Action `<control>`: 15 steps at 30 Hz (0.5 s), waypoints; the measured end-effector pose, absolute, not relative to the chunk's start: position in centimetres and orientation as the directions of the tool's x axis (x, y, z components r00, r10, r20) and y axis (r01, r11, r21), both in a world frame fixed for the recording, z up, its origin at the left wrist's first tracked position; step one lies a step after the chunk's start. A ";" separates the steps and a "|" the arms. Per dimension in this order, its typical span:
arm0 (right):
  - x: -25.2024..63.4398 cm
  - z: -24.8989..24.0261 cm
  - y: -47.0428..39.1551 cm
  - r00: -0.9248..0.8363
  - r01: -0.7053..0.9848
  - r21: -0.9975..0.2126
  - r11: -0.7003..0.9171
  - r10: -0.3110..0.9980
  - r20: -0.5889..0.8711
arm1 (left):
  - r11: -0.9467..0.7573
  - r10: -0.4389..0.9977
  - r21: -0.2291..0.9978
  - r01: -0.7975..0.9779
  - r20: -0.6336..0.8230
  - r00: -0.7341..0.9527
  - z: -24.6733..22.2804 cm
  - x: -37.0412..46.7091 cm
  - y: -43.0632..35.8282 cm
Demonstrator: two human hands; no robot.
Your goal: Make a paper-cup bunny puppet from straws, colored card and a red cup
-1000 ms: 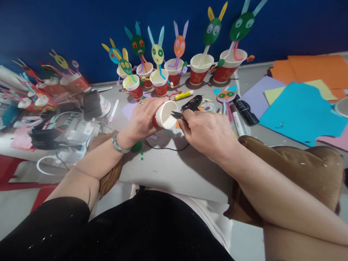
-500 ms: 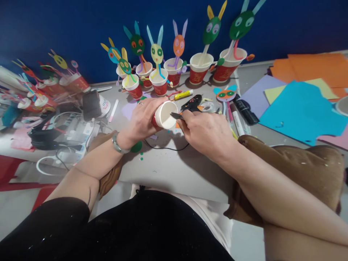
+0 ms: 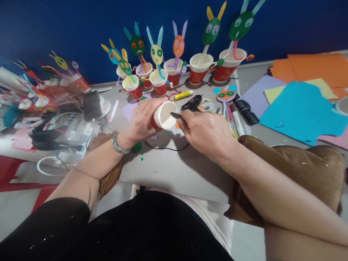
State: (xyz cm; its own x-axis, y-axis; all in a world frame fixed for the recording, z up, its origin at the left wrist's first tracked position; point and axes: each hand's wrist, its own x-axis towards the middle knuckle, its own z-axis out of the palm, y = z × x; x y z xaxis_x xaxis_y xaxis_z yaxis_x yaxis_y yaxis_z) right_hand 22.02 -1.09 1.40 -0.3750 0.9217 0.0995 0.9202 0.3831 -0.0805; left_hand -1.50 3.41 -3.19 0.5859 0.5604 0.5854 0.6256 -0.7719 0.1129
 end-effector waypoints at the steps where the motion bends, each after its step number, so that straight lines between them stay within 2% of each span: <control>1: 22.0 1.4 -1.1 -0.379 0.918 -0.081 0.388 0.919 0.109 | -0.766 0.569 0.116 0.632 0.580 0.583 -3.1 -1.5 3.4; 10: 22.0 1.3 -1.0 -0.361 0.922 -0.105 0.372 0.926 0.114 | -0.741 0.607 0.140 0.657 0.558 0.566 -2.9 -1.6 3.3; 15: 22.0 1.4 -1.0 -0.354 0.919 -0.131 0.371 0.925 0.139 | -0.764 0.567 0.116 0.635 0.590 0.575 -3.1 -1.7 3.4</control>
State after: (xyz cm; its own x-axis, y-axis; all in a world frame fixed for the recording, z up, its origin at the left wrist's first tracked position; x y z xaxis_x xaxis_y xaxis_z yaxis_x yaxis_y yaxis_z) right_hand 22.02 -1.05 1.40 -0.3539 0.9249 0.1388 0.9193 0.3713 -0.1307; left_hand -1.70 3.43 -3.06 0.5750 0.5671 0.5897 0.6349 -0.7639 0.1156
